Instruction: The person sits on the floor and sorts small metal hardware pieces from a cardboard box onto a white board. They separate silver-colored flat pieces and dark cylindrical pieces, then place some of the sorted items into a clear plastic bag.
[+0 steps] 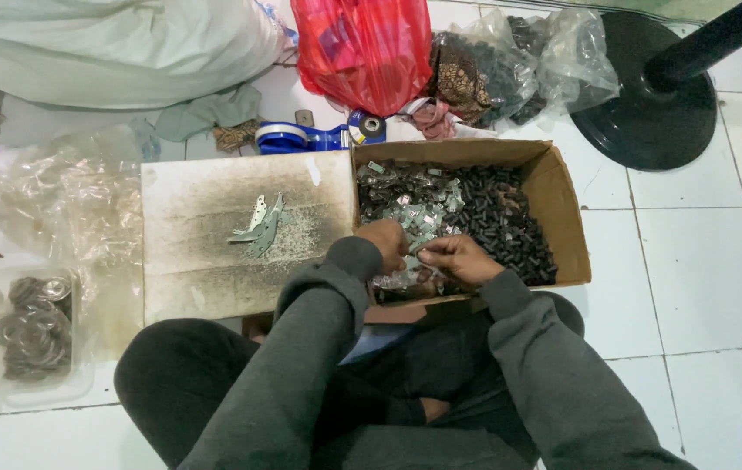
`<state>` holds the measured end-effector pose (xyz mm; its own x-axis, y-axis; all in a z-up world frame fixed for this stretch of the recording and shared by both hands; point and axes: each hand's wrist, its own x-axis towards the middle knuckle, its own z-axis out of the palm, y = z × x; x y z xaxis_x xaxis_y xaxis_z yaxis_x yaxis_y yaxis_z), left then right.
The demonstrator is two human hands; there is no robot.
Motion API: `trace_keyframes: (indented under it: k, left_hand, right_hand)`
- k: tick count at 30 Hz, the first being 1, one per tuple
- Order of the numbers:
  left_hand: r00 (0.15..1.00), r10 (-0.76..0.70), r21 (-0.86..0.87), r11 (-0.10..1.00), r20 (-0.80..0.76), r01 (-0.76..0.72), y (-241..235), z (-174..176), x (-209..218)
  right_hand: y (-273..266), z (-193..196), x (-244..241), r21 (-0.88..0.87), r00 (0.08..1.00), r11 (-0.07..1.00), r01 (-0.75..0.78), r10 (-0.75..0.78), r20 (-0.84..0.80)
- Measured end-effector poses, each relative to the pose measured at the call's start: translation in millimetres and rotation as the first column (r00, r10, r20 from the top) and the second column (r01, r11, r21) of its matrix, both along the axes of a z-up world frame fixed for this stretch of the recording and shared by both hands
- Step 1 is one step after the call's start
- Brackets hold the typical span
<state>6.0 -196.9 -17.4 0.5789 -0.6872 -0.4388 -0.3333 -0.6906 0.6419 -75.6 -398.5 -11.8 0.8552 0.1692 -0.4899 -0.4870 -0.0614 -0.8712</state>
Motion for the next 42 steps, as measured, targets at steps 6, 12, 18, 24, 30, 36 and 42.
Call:
trace_keyframes:
  k: [6, 12, 18, 24, 30, 36, 42]
  left_hand:
    - [0.973, 0.231, -0.177, 0.958, 0.003, -0.227, 66, 89, -5]
    - [0.792, 0.548, -0.223, 0.764, -0.269, -0.605, 142, 60, 6]
    - [0.66, 0.75, -0.15, 0.648, -0.042, -0.747, 203, 20, 25]
    - [0.54, 0.822, -0.059, 0.557, 0.182, -0.828, 219, 32, 17]
    - [0.533, 0.755, -0.085, 0.603, 0.383, -0.793, 218, 43, 1]
    - [0.512, 0.595, 0.065, 0.611, 0.62, -0.789, 205, 55, -16]
    - [0.603, 0.549, -0.281, 0.828, 0.579, -0.485, 150, 62, -29]
  right_hand:
    - [51, 30, 16, 0.171, 0.965, 0.955, 0.244, -0.256, 0.051]
    - [127, -4, 61, 0.126, 0.966, 0.969, 0.214, -0.23, 0.12]
    - [201, 29, 75, 0.077, 0.977, 0.987, 0.144, -0.154, 0.15]
    - [227, 30, 80, -0.223, 0.951, 0.975, 0.018, 0.052, 0.304]
    - [227, 43, 74, -0.371, 0.899, 0.927, -0.055, 0.208, 0.386]
    - [192, 69, 69, -0.191, 0.892, 0.972, -0.14, 0.208, 0.402]
    - [85, 56, 61, -0.27, 0.97, 0.962, -0.047, 0.108, 0.216]
